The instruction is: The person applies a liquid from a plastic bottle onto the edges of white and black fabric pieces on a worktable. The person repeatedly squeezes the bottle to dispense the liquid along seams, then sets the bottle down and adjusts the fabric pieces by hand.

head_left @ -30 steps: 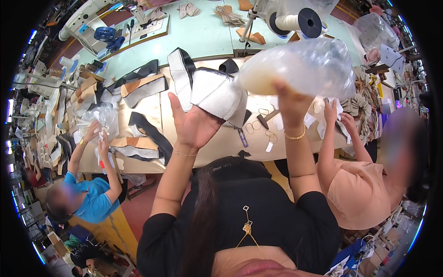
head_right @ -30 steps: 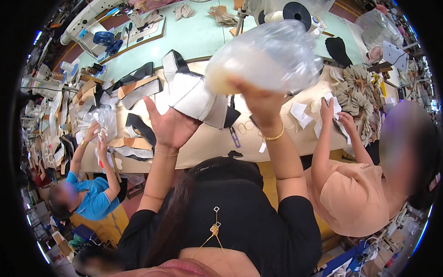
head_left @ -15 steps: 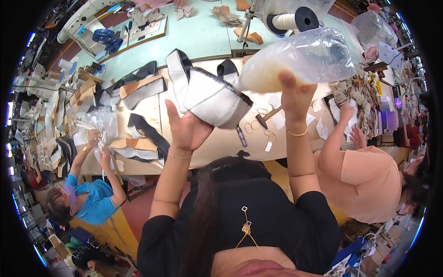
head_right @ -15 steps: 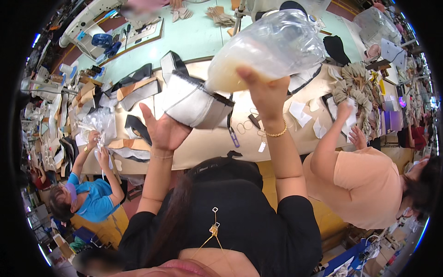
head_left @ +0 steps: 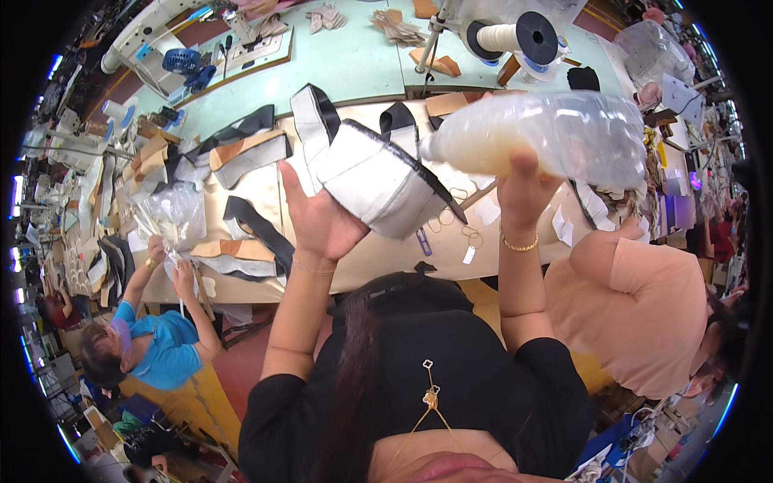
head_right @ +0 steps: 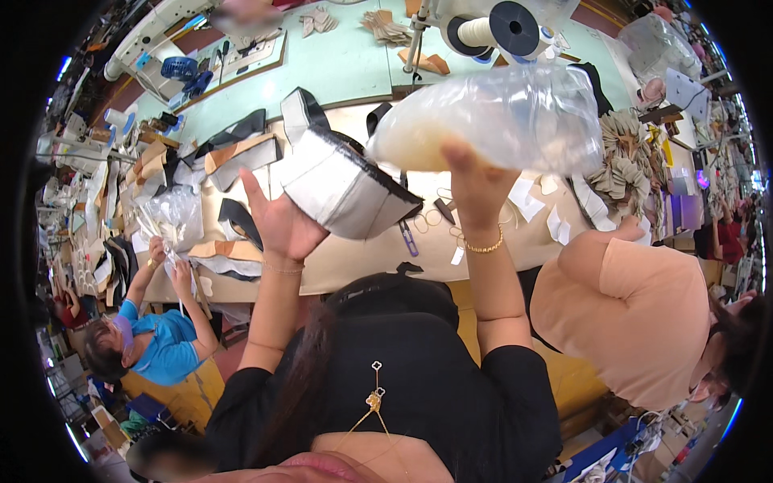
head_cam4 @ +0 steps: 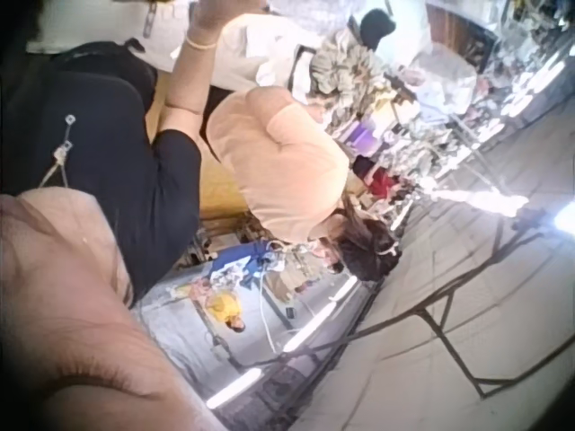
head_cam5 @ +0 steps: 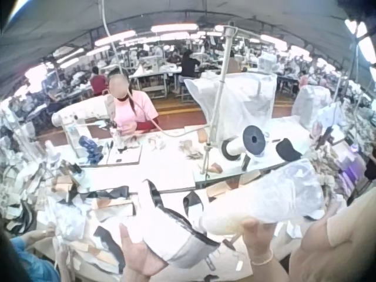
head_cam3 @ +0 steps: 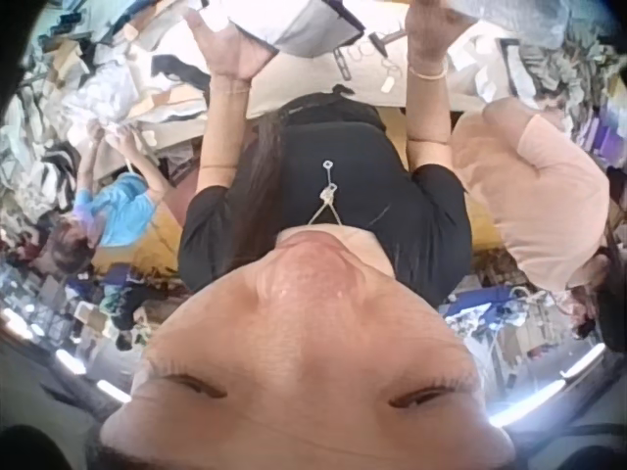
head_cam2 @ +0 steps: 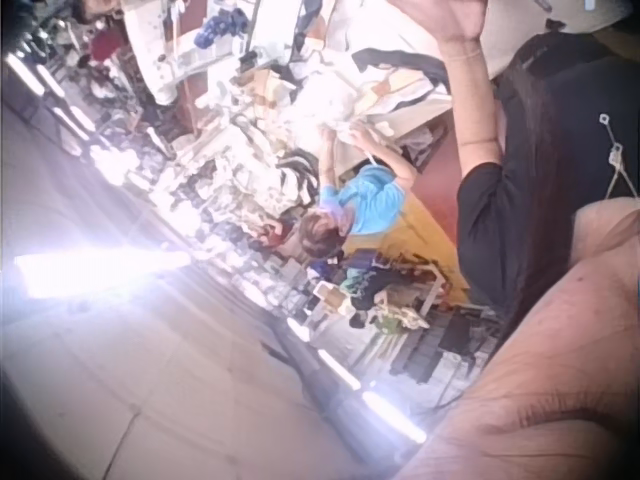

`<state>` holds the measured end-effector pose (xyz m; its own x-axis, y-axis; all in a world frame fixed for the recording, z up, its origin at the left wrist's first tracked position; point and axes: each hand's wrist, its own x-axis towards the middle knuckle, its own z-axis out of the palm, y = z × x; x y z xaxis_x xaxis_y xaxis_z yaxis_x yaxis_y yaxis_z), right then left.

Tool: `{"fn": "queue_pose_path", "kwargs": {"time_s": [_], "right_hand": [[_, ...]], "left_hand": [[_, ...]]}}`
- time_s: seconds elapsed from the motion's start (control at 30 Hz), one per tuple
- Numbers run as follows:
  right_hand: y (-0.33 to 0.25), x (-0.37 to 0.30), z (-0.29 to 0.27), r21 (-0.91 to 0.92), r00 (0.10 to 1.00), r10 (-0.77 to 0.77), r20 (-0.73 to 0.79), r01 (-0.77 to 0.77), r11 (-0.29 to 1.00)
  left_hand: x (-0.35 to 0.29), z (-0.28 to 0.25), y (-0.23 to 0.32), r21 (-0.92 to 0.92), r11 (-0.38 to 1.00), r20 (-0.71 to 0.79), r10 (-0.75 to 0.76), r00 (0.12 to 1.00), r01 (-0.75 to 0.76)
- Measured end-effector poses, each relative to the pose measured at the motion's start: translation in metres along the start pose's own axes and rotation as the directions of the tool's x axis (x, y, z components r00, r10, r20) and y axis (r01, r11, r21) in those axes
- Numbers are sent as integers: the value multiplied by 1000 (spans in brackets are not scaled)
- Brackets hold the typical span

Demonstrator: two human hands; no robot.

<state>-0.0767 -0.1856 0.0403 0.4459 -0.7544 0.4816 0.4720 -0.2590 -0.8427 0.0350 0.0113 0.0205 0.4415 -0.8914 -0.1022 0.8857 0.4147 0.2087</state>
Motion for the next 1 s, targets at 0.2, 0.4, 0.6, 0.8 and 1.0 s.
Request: {"fn": "queue_pose_path", "kwargs": {"time_s": [0.2,0.4,0.6,0.8,1.0], "right_hand": [[-3,6,-5,-241,997,-64,-33,54,969],[-16,5,-5,-8,990,-131,-51,131,991],[-9,-14,31,125,966,-193,172,173,977],[-9,4,23,-98,998,-62,-1,61,993],[-11,-8,27,-8,994,106,13,-106,994]], "left_hand": [[5,-7,8,-25,1000,-73,-20,997,19],[5,-8,-4,-57,994,-149,86,985,-95],[-1,5,-15,41,999,-68,22,997,-19],[-4,4,-19,253,965,-77,89,993,-67],[0,5,-24,323,946,-90,67,994,-35]]}}
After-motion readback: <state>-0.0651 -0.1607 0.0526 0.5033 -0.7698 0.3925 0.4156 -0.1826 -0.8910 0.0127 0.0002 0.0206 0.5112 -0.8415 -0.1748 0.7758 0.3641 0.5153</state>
